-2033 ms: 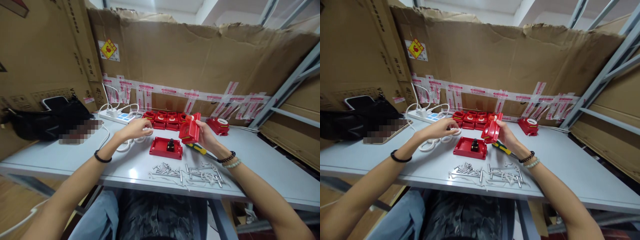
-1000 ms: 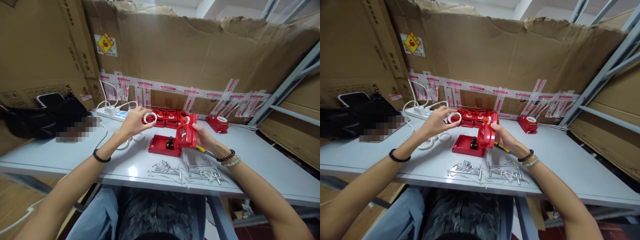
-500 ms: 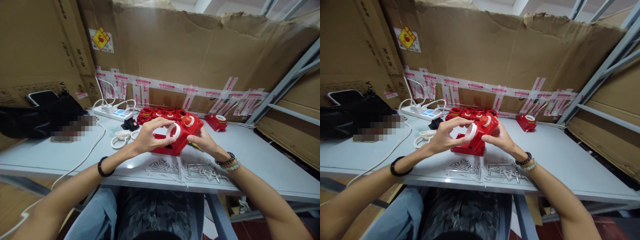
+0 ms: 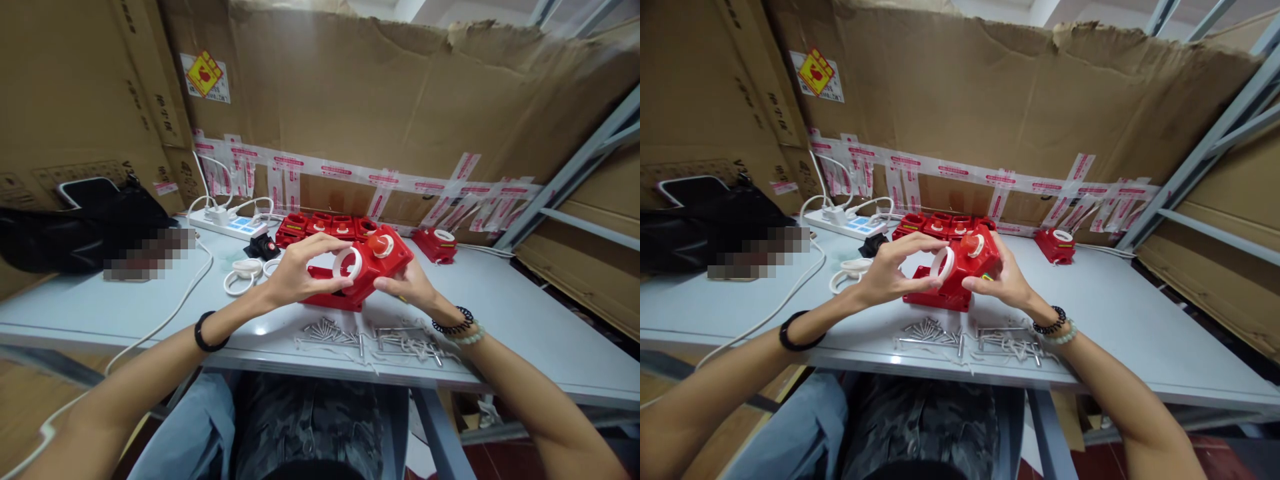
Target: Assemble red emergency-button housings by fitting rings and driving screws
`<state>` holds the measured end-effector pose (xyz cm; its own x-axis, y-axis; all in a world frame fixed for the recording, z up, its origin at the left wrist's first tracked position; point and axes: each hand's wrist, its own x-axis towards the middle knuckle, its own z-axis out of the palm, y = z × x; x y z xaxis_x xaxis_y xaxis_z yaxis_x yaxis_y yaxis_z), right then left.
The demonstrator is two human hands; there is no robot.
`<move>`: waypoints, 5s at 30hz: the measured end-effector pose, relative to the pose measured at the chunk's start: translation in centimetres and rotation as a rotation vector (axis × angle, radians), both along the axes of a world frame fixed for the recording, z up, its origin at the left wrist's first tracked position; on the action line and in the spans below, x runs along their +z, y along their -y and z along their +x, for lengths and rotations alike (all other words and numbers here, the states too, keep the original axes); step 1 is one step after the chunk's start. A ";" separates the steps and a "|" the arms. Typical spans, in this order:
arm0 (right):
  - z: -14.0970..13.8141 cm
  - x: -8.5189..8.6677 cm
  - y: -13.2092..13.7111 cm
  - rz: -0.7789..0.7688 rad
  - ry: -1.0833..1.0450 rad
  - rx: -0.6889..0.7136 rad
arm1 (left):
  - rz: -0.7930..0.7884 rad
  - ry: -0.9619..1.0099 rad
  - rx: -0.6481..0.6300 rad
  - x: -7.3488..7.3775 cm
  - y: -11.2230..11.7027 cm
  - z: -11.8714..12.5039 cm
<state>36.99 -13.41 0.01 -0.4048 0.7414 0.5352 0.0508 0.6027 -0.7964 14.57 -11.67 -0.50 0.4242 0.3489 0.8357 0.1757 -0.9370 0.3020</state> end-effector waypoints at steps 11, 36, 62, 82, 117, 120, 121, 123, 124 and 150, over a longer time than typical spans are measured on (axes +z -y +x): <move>-0.1 0.0 0.2 0.032 -0.007 -0.008 | 0.019 0.026 -0.003 0.0 0.1 0.1; 0.4 -1.3 -1.0 -0.129 -0.074 0.093 | 0.130 -0.046 -0.169 0.5 0.5 0.0; 0.4 -0.5 -0.3 -0.087 -0.044 0.084 | 0.102 -0.065 -0.164 0.9 0.8 -0.4; 0.7 -1.5 -1.5 -0.162 -0.103 0.074 | 0.109 -0.182 -0.219 1.1 1.0 -0.7; -0.4 -1.2 -0.8 -0.238 -0.203 -0.027 | 0.028 -0.143 -0.140 0.7 0.7 -0.6; -0.5 -1.0 -0.7 -0.179 -0.179 -0.040 | -0.068 -0.107 -0.069 0.7 0.7 -0.5; -0.5 -1.0 -0.7 -0.167 -0.174 -0.046 | -0.074 -0.126 -0.072 0.7 0.7 -0.6; -0.6 -0.9 -0.5 -0.177 -0.173 -0.055 | -0.032 -0.174 -0.111 0.8 0.7 -0.6; -0.7 -0.9 -0.4 -0.208 -0.171 -0.048 | 0.010 -0.194 -0.134 0.8 0.8 -0.6; -1.1 -0.9 0.0 -0.346 -0.205 -0.051 | -0.175 -0.077 -0.106 0.4 0.9 0.0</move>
<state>35.92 -13.40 -0.88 -0.2738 0.9081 0.3168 -0.1079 0.2983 -0.9484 14.55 -12.61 -0.06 0.5268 0.4362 0.7296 0.1082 -0.8857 0.4514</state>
